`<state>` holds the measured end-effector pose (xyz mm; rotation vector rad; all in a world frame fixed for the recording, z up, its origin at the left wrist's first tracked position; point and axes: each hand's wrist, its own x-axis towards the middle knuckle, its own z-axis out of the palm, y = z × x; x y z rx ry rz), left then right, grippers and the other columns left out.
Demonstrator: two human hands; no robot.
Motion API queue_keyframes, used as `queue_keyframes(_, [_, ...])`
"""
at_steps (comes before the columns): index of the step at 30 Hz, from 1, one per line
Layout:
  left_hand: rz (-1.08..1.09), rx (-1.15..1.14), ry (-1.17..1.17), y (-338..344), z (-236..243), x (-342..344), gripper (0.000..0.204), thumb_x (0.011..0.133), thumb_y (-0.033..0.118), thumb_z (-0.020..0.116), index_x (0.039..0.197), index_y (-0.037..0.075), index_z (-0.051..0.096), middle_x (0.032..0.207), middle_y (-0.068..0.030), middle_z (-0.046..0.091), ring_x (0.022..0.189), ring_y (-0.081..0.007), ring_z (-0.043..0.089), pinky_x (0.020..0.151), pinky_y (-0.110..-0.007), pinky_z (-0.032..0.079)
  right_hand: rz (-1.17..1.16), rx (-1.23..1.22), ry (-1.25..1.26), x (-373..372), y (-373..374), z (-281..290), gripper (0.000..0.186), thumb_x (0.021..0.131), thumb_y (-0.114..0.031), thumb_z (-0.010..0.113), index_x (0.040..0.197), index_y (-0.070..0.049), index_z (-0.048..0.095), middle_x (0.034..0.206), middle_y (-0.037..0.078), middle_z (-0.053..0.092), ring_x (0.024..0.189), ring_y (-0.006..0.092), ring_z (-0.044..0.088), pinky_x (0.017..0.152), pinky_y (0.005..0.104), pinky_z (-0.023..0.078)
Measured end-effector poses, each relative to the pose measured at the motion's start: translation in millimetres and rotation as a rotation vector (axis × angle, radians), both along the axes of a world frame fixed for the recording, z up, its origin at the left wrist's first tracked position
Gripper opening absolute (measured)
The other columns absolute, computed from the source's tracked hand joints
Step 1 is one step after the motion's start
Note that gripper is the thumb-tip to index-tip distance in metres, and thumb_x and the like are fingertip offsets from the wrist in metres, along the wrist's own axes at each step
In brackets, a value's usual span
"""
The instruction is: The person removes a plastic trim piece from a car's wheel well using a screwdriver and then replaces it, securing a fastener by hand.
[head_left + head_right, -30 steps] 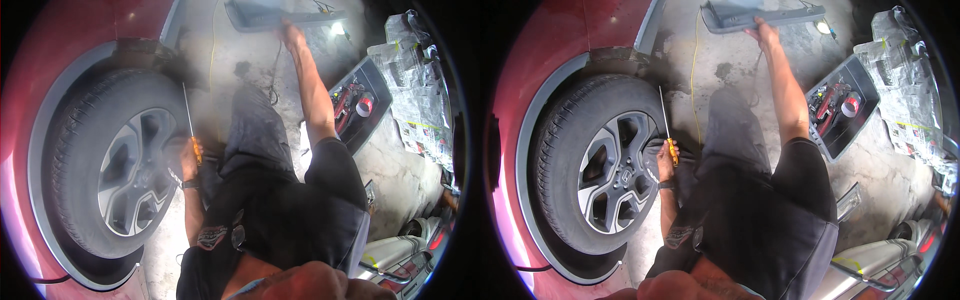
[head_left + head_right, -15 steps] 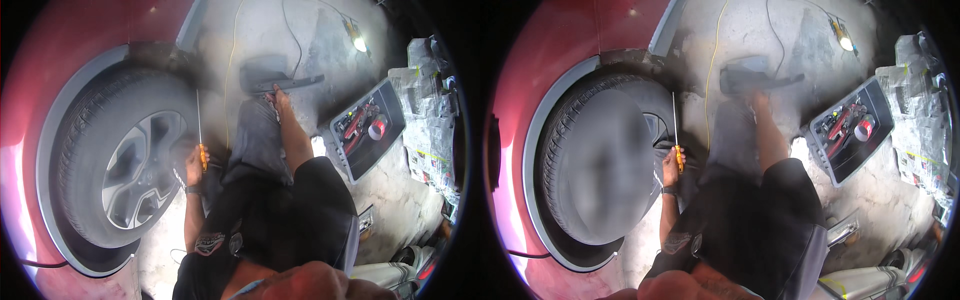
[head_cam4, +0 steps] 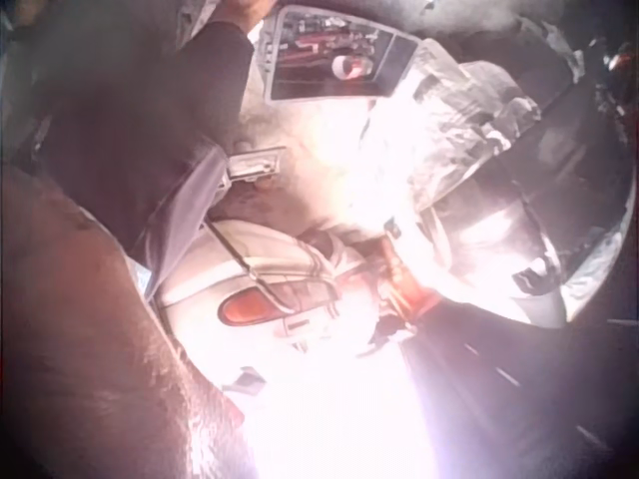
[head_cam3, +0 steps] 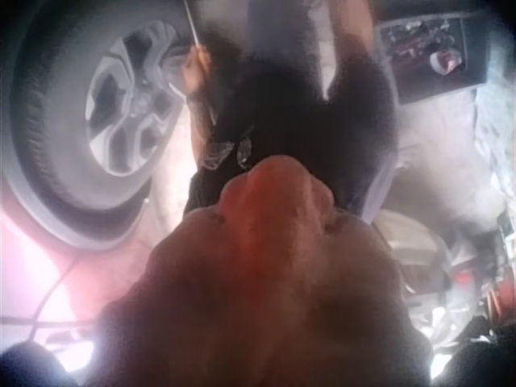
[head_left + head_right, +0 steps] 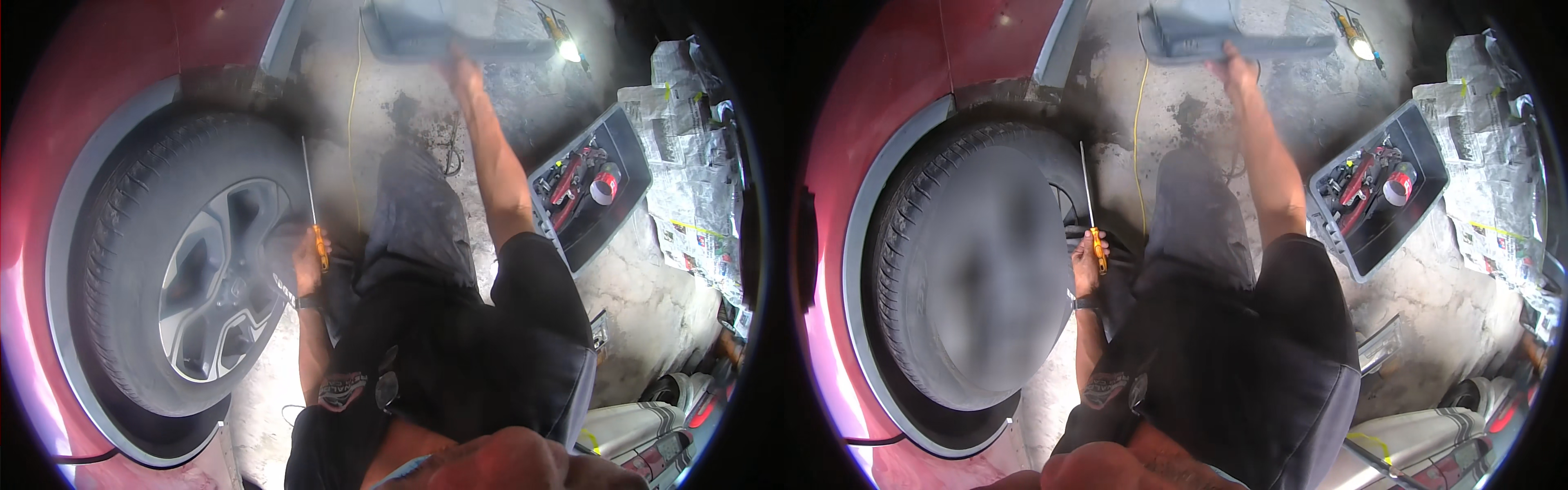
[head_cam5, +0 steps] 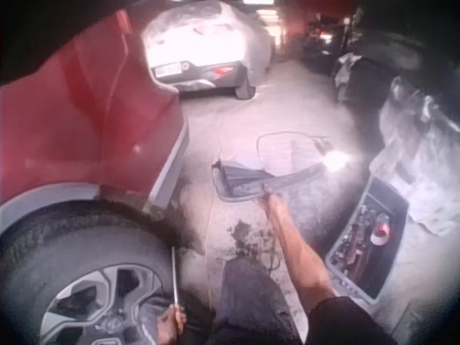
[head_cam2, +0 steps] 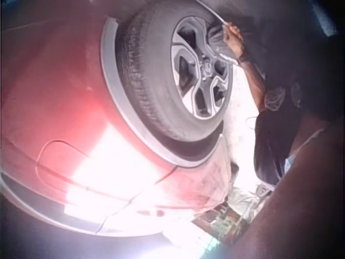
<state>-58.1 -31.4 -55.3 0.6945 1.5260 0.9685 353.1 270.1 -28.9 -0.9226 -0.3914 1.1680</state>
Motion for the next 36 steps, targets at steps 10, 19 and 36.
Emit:
queue_keyframes(10, [-0.001,0.025,-0.033,-3.9,-0.5,-2.9,0.044,0.101,0.043,0.051,0.102,0.003,0.068,0.076,-0.0017,0.064,0.064,-0.009,0.058,0.061,-0.021,0.047,0.029,0.213,0.0,-6.2,-23.2,28.6,0.071,0.09,-0.034,0.07,0.133,0.012,0.037,0.126,0.025,0.054,0.095,0.0359,0.068,0.082,0.0451,0.057])
queue_keyframes(19, [0.005,-0.027,0.048,-14.1,17.3,-4.3,0.043,0.101,0.042,0.051,0.101,0.003,0.068,0.075,-0.0012,0.064,0.064,-0.0088,0.059,0.061,-0.022,0.047,-0.09,-0.526,0.242,-58.1,-107.4,-147.3,0.048,0.092,-0.015,0.066,0.127,0.01,0.044,0.123,0.025,0.054,0.083,0.0346,0.069,0.067,0.0345,0.065])
queue_keyframes(36, [0.0,0.047,-0.095,-1.0,7.8,3.1,0.039,0.102,0.04,0.05,0.102,0.004,0.066,0.078,-0.0012,0.062,0.066,-0.008,0.058,0.061,-0.021,0.048,-0.38,-0.038,0.14,72.9,-16.3,83.6,0.066,0.097,-0.021,0.06,0.132,0.022,0.024,0.126,0.037,0.049,0.084,0.0448,0.068,0.068,0.0409,0.066])
